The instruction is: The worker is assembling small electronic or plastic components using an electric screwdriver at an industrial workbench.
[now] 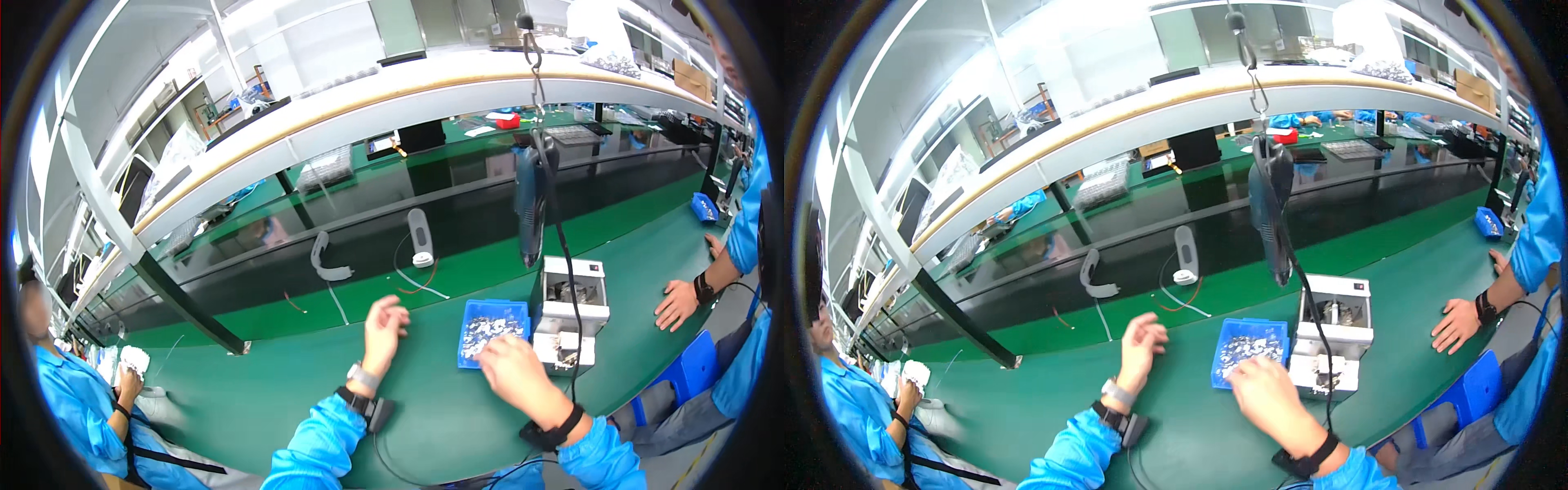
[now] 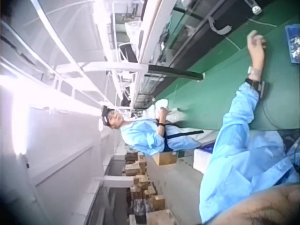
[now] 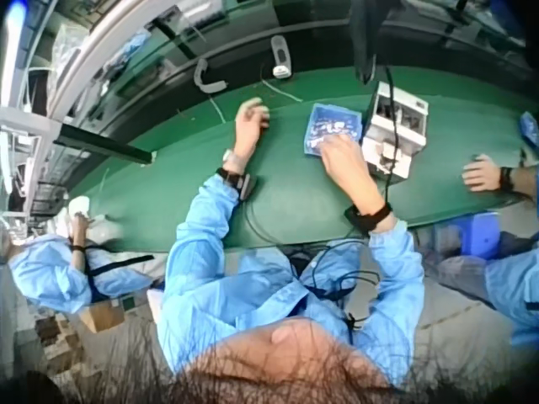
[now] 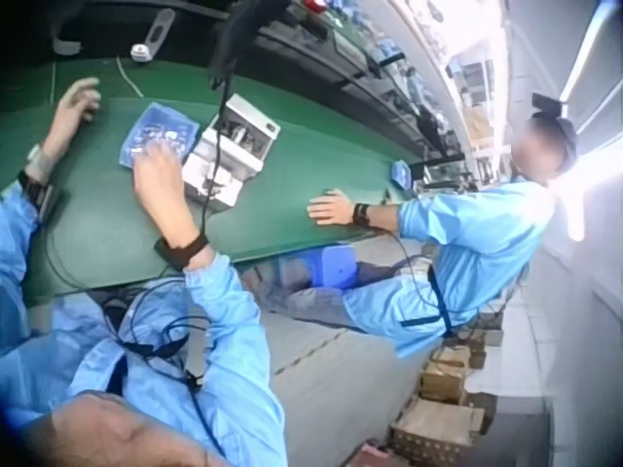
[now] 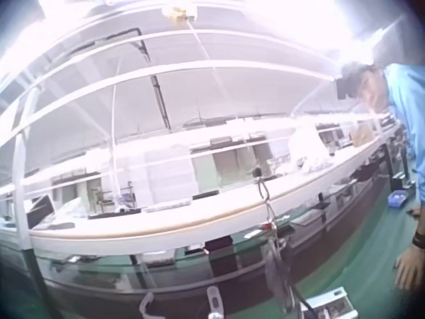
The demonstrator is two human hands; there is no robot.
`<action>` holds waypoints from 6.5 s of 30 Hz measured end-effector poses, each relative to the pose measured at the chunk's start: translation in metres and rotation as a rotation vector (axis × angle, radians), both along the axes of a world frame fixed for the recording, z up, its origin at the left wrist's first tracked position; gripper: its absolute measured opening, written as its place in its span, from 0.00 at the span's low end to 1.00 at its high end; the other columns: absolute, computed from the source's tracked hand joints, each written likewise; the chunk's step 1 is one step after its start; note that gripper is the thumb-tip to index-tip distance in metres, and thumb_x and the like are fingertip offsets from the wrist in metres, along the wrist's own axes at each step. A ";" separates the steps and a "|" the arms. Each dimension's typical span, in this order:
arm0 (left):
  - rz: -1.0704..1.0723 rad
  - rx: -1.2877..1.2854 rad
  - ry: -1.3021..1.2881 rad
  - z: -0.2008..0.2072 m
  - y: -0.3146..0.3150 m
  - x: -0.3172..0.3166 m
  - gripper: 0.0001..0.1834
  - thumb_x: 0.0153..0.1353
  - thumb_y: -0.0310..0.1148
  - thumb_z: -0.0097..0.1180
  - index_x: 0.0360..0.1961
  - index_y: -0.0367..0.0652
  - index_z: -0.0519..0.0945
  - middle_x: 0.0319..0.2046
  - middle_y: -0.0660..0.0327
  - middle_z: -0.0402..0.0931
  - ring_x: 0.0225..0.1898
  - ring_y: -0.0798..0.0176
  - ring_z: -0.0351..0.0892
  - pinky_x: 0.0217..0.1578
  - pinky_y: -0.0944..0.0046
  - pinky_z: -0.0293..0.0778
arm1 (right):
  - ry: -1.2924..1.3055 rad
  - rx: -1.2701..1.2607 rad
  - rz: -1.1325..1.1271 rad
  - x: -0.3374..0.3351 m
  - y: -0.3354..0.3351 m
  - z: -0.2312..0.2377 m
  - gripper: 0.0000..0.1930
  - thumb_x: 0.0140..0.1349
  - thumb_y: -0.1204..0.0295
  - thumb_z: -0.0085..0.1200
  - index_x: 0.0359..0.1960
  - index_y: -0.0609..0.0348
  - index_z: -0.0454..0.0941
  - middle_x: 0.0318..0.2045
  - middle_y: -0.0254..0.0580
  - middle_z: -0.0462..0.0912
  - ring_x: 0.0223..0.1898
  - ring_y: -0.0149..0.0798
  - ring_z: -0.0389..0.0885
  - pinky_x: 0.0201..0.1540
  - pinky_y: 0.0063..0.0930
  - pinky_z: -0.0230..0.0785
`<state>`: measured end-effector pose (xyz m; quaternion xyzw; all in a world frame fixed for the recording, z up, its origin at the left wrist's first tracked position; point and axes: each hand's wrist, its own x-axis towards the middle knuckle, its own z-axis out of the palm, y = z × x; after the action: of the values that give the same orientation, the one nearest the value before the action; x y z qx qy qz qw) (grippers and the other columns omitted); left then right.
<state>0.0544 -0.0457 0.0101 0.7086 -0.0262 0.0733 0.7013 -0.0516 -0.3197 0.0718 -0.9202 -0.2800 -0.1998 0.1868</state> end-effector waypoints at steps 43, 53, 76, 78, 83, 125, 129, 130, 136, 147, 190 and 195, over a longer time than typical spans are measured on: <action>-0.276 0.027 -0.018 -0.001 0.020 -0.059 0.11 0.68 0.28 0.44 0.43 0.38 0.79 0.22 0.67 0.74 0.23 0.75 0.70 0.24 0.72 0.69 | -0.059 0.153 -0.181 0.026 0.043 0.006 0.05 0.49 0.82 0.59 0.29 0.65 0.82 0.27 0.49 0.81 0.29 0.51 0.82 0.36 0.37 0.74; 0.194 -0.345 -0.091 -0.026 0.041 -0.041 0.10 0.68 0.25 0.44 0.39 0.40 0.79 0.23 0.70 0.70 0.20 0.79 0.65 0.21 0.76 0.62 | 0.779 1.248 0.031 0.031 0.189 -0.075 0.03 0.64 0.80 0.54 0.38 0.63 0.77 0.29 0.37 0.81 0.25 0.25 0.78 0.27 0.18 0.74; -0.038 -0.150 -0.127 -0.012 0.026 -0.046 0.05 0.66 0.25 0.53 0.41 0.38 0.78 0.30 0.67 0.77 0.26 0.81 0.70 0.27 0.75 0.69 | 0.531 1.221 -0.070 0.053 0.165 -0.076 0.18 0.60 0.84 0.56 0.53 0.64 0.73 0.37 0.39 0.81 0.38 0.28 0.81 0.42 0.19 0.75; -0.040 -0.072 -0.147 -0.016 0.031 -0.045 0.06 0.66 0.26 0.53 0.43 0.38 0.79 0.30 0.67 0.77 0.27 0.80 0.71 0.29 0.75 0.70 | 0.479 1.190 -0.071 0.055 0.167 -0.073 0.13 0.60 0.83 0.58 0.47 0.66 0.77 0.38 0.40 0.82 0.39 0.28 0.81 0.43 0.20 0.74; -0.115 -0.084 -0.112 -0.024 0.027 -0.040 0.08 0.65 0.26 0.56 0.44 0.39 0.79 0.30 0.69 0.76 0.28 0.78 0.72 0.30 0.75 0.72 | 0.463 1.140 -0.066 0.058 0.161 -0.082 0.11 0.58 0.82 0.61 0.43 0.65 0.79 0.36 0.41 0.85 0.34 0.28 0.82 0.38 0.22 0.76; -0.066 -0.102 -0.045 -0.011 0.025 -0.047 0.06 0.64 0.24 0.60 0.42 0.38 0.79 0.33 0.66 0.80 0.26 0.78 0.75 0.27 0.76 0.73 | 0.521 0.954 -0.100 0.049 0.155 -0.060 0.13 0.59 0.78 0.60 0.47 0.62 0.79 0.30 0.41 0.86 0.27 0.29 0.85 0.31 0.24 0.77; -0.062 -0.131 -0.040 -0.010 0.025 -0.046 0.06 0.64 0.24 0.59 0.42 0.37 0.79 0.33 0.66 0.80 0.26 0.78 0.74 0.26 0.76 0.72 | 0.451 0.877 -0.110 0.049 0.152 -0.063 0.08 0.61 0.79 0.59 0.41 0.65 0.79 0.28 0.41 0.85 0.27 0.30 0.85 0.30 0.23 0.76; -0.064 -0.137 -0.044 -0.011 0.024 -0.046 0.06 0.64 0.24 0.59 0.42 0.37 0.79 0.33 0.66 0.80 0.26 0.78 0.74 0.26 0.76 0.72 | 0.452 0.878 -0.112 0.049 0.152 -0.063 0.08 0.61 0.79 0.59 0.41 0.65 0.79 0.28 0.41 0.85 0.27 0.30 0.85 0.30 0.23 0.76; -0.100 -0.159 -0.038 -0.007 0.021 -0.049 0.07 0.64 0.25 0.60 0.42 0.38 0.79 0.33 0.66 0.80 0.26 0.78 0.74 0.27 0.76 0.71 | 0.465 0.918 -0.156 0.050 0.150 -0.065 0.06 0.58 0.72 0.62 0.34 0.62 0.80 0.28 0.42 0.85 0.24 0.33 0.83 0.28 0.29 0.74; -0.102 -0.140 -0.078 -0.006 0.021 -0.050 0.09 0.61 0.19 0.57 0.43 0.35 0.79 0.35 0.63 0.79 0.26 0.75 0.75 0.27 0.75 0.73 | 0.387 0.909 -0.130 0.048 0.150 -0.060 0.05 0.60 0.72 0.59 0.33 0.60 0.79 0.29 0.42 0.85 0.24 0.37 0.84 0.28 0.30 0.75; -0.092 -0.061 -0.028 -0.013 0.019 -0.047 0.07 0.69 0.28 0.51 0.40 0.39 0.81 0.27 0.67 0.77 0.24 0.77 0.72 0.25 0.75 0.70 | 0.437 0.877 -0.112 0.043 0.148 -0.054 0.05 0.60 0.72 0.58 0.33 0.60 0.78 0.30 0.42 0.85 0.26 0.38 0.85 0.29 0.31 0.75; -0.093 -0.052 -0.035 -0.008 0.021 -0.048 0.07 0.68 0.27 0.51 0.41 0.39 0.81 0.27 0.67 0.77 0.24 0.77 0.72 0.26 0.75 0.70 | 0.417 0.867 -0.108 0.043 0.149 -0.049 0.05 0.60 0.72 0.57 0.33 0.60 0.78 0.30 0.42 0.85 0.26 0.38 0.85 0.29 0.31 0.75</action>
<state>0.0066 -0.0246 0.0022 0.6866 -0.0693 0.0538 0.7217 -0.0087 -0.1708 0.0223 -0.7912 -0.0793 -0.1188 0.5946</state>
